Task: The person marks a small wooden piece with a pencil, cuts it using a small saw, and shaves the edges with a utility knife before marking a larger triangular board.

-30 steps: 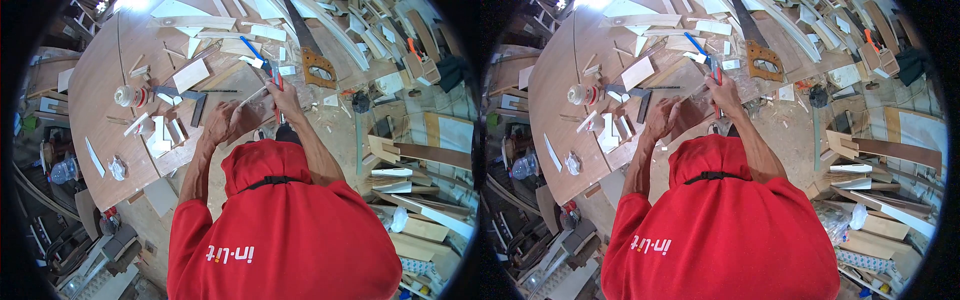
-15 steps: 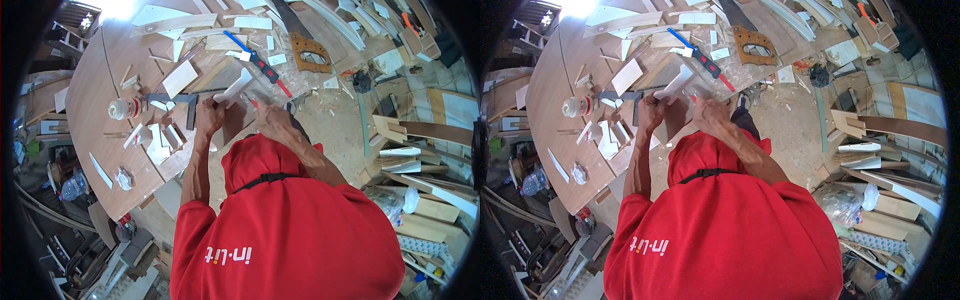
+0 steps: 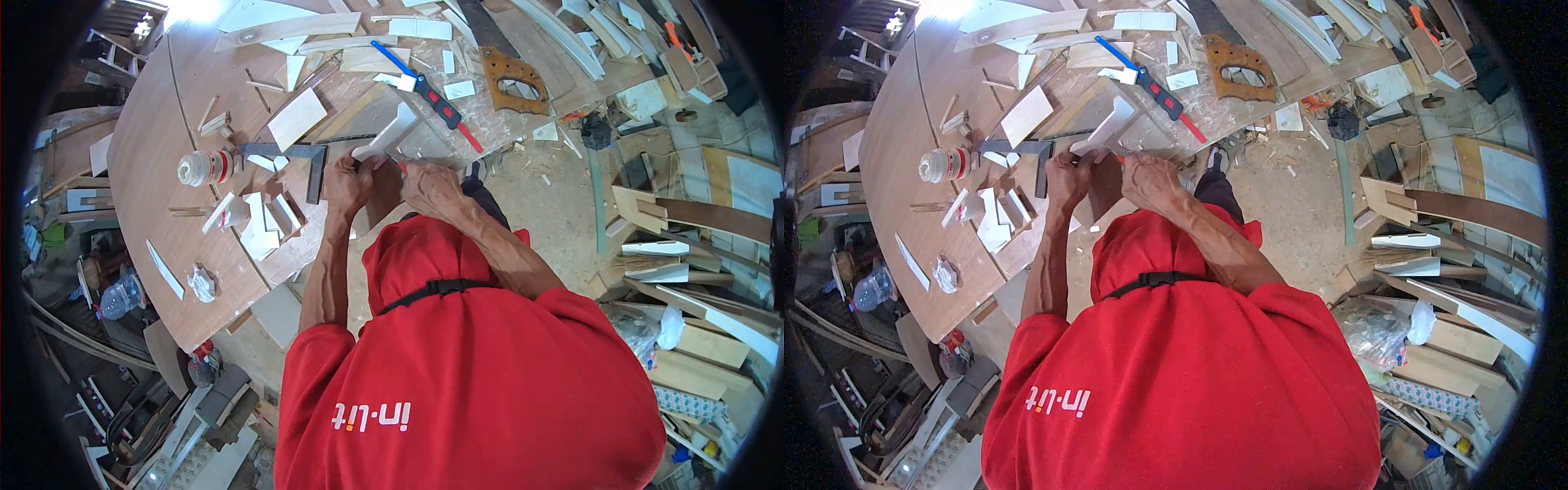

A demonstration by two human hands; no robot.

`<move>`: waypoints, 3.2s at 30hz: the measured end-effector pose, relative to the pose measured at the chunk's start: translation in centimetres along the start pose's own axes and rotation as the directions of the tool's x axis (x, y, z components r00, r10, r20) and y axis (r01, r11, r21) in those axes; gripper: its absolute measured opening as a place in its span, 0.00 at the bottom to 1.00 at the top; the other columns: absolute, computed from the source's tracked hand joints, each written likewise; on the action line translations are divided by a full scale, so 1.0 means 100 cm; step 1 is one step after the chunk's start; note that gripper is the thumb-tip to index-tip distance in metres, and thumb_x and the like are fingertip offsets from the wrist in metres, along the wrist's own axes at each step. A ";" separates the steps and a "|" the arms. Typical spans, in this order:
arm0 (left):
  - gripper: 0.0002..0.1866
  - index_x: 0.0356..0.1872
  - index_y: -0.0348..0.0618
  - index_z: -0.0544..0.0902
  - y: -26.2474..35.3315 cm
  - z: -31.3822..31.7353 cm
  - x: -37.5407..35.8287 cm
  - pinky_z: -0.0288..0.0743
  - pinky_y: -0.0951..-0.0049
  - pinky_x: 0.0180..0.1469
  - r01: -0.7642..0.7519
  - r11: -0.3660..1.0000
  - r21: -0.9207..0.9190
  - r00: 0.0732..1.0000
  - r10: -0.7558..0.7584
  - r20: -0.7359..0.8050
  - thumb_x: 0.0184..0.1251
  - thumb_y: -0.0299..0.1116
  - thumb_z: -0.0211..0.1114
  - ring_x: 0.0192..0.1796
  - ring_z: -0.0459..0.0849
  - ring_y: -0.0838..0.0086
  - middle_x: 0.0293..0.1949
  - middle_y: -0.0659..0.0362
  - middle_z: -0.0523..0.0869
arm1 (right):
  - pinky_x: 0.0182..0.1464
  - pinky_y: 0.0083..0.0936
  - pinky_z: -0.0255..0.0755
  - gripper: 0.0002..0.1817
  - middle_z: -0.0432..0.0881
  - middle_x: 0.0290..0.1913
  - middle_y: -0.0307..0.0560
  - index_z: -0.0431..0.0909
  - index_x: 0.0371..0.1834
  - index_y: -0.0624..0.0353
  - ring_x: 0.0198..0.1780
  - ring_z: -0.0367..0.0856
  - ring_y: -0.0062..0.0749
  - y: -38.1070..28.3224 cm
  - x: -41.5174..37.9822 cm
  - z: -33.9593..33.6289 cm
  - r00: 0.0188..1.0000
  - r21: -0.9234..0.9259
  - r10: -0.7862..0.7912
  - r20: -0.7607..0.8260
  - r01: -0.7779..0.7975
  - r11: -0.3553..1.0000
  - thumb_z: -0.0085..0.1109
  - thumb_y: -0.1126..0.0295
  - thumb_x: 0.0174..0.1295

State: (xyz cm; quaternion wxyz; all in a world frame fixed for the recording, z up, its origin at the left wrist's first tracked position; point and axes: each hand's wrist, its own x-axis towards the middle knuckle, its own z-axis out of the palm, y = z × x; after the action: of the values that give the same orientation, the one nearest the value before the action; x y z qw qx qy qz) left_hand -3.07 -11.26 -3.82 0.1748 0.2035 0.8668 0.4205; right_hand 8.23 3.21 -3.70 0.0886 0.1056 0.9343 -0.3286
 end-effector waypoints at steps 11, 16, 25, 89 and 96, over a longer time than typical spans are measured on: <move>0.10 0.42 0.39 0.86 0.016 -0.007 0.001 0.76 0.76 0.40 0.107 0.994 0.022 0.994 -0.108 0.026 0.60 0.29 0.65 0.35 0.84 0.80 0.34 0.55 0.89 | 0.48 0.49 0.75 0.17 0.81 0.37 0.70 0.78 0.38 0.67 0.42 0.82 0.61 -0.009 0.000 -0.008 0.981 0.072 0.142 0.132 -0.152 0.986 0.42 0.66 0.61; 0.11 0.41 0.38 0.86 0.004 -0.003 0.005 0.76 0.74 0.38 0.075 0.997 -0.006 0.997 -0.075 0.001 0.59 0.30 0.66 0.32 0.85 0.78 0.31 0.53 0.89 | 0.47 0.50 0.75 0.16 0.81 0.37 0.70 0.75 0.40 0.68 0.42 0.82 0.61 0.001 -0.002 0.007 0.998 0.012 0.041 0.056 -0.042 0.999 0.43 0.66 0.60; 0.12 0.41 0.35 0.85 -0.006 -0.012 0.020 0.76 0.73 0.35 0.090 0.993 0.081 0.985 -0.100 0.140 0.59 0.32 0.67 0.31 0.85 0.76 0.32 0.57 0.88 | 0.42 0.49 0.74 0.15 0.82 0.35 0.66 0.76 0.36 0.63 0.41 0.82 0.58 0.008 -0.012 -0.001 0.987 0.019 0.162 0.001 -0.162 0.987 0.46 0.61 0.62; 0.06 0.34 0.39 0.81 0.071 -0.004 -0.003 0.75 0.61 0.33 -0.412 0.889 0.202 0.911 0.398 0.107 0.56 0.21 0.59 0.32 0.84 0.50 0.28 0.45 0.84 | 0.36 0.41 0.78 0.13 0.81 0.30 0.68 0.71 0.41 0.68 0.36 0.85 0.53 0.032 -0.027 0.010 0.998 -0.082 -0.053 0.019 0.055 0.995 0.47 0.68 0.61; 0.04 0.34 0.38 0.78 0.071 0.002 -0.010 0.75 0.59 0.33 -0.379 0.881 0.284 0.925 0.371 0.083 0.58 0.22 0.58 0.33 0.83 0.48 0.29 0.45 0.84 | 0.41 0.47 0.76 0.14 0.81 0.30 0.70 0.70 0.39 0.71 0.36 0.83 0.61 0.004 -0.031 -0.019 0.991 0.271 0.120 -0.060 -0.099 0.957 0.46 0.67 0.63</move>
State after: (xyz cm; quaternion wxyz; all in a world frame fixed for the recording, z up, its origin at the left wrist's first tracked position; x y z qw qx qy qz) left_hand -0.64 -7.67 1.89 0.0693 0.3963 0.8616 0.3096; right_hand 11.13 4.27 -1.77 0.0562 0.1805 0.8768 -0.4422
